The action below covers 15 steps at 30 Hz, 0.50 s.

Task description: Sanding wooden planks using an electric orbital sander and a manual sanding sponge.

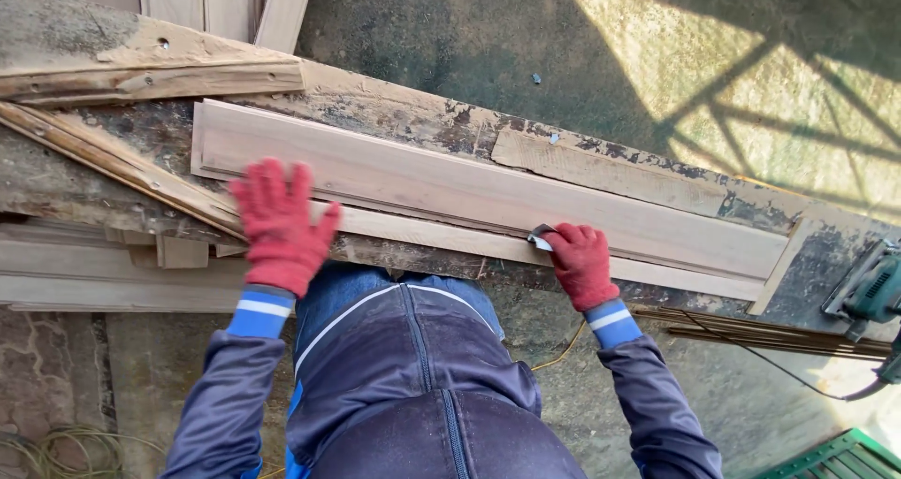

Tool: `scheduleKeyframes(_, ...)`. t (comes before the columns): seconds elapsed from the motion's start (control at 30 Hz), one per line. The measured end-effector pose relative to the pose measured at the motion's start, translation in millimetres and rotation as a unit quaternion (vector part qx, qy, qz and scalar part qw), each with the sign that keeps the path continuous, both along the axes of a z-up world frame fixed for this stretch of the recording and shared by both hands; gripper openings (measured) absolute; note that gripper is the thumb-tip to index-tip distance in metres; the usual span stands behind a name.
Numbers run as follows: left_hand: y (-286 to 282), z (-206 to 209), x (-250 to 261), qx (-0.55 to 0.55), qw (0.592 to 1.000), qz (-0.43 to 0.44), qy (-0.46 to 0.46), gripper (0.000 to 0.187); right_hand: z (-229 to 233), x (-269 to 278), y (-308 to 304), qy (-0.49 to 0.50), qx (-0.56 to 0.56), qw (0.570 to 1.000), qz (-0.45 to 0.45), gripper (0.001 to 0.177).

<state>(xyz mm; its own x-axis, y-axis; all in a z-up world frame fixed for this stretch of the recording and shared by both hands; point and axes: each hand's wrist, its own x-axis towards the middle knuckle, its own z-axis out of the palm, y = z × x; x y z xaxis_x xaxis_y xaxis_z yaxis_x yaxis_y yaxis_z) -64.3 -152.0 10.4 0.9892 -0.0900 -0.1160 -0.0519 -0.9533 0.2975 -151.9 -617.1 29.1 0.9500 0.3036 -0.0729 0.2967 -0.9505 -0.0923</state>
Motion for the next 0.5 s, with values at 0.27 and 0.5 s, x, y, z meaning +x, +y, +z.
scheduleKeyframes(0.27,-25,1,-12,0.097,0.992,-0.064,0.056,0.106,-12,64,141,-0.055,0.098,0.99,0.086,0.006)
scheduleKeyframes(0.5,-26,7,-10,0.048,0.995,-0.077,0.048,0.106,-16,1,-5,-0.039,0.041,0.997,0.049,0.012)
